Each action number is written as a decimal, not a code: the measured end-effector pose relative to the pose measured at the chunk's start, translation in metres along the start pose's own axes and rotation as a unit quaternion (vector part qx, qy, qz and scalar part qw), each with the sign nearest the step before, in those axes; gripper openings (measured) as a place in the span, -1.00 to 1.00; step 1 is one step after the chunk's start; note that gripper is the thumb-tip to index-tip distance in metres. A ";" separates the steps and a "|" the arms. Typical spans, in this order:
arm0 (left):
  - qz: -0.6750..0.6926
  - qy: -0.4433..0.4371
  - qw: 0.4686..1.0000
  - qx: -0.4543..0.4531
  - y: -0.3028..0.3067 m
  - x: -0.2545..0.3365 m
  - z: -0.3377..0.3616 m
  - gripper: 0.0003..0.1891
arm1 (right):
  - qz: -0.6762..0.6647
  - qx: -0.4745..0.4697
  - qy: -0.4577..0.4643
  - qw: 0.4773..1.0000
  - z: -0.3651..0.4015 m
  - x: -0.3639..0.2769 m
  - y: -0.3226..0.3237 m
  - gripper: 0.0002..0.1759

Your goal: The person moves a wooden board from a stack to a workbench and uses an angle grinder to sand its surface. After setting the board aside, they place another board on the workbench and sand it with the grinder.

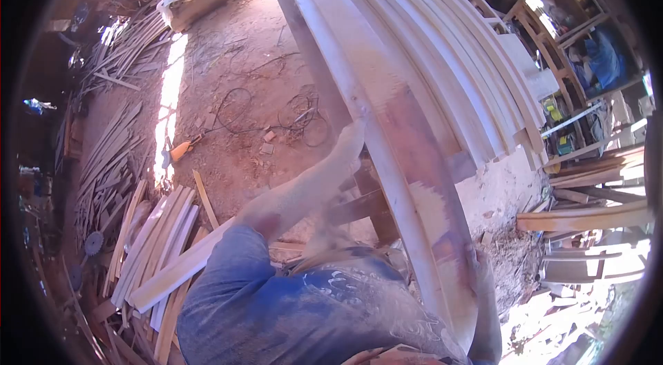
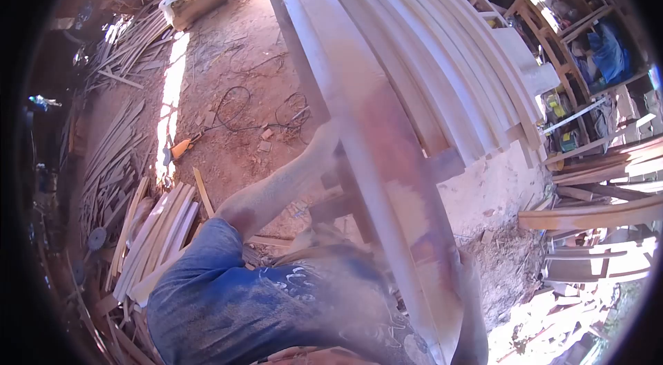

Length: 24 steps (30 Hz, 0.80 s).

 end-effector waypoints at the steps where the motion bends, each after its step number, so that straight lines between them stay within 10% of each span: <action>1: 0.003 -0.008 1.000 0.005 0.009 0.007 -0.013 -0.72 | -0.009 0.018 0.002 1.000 -0.005 -0.012 -0.007 -0.25; 13: -0.437 0.024 0.898 -0.042 0.042 0.083 -0.075 -0.38 | 0.017 0.004 -0.055 0.998 -0.050 -0.060 -0.042 -0.16; 19: -0.623 -0.313 0.716 -0.013 -0.029 0.151 0.000 -0.47 | -0.021 -0.038 -0.032 0.999 -0.049 -0.064 -0.038 -0.14; 24: -0.596 -0.476 0.622 -0.177 -0.090 0.035 0.135 -0.82 | -0.115 -0.021 0.033 0.993 -0.050 -0.050 -0.039 -0.04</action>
Point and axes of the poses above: each hand's wrist, its own z-axis away from the middle knuckle, its own y-axis out of the back of the hand, x = y × z, the point moved 10 cm from there along -z, towards the middle knuckle, and after that the axes turned 9 degrees about z, right-handed, at the moved point
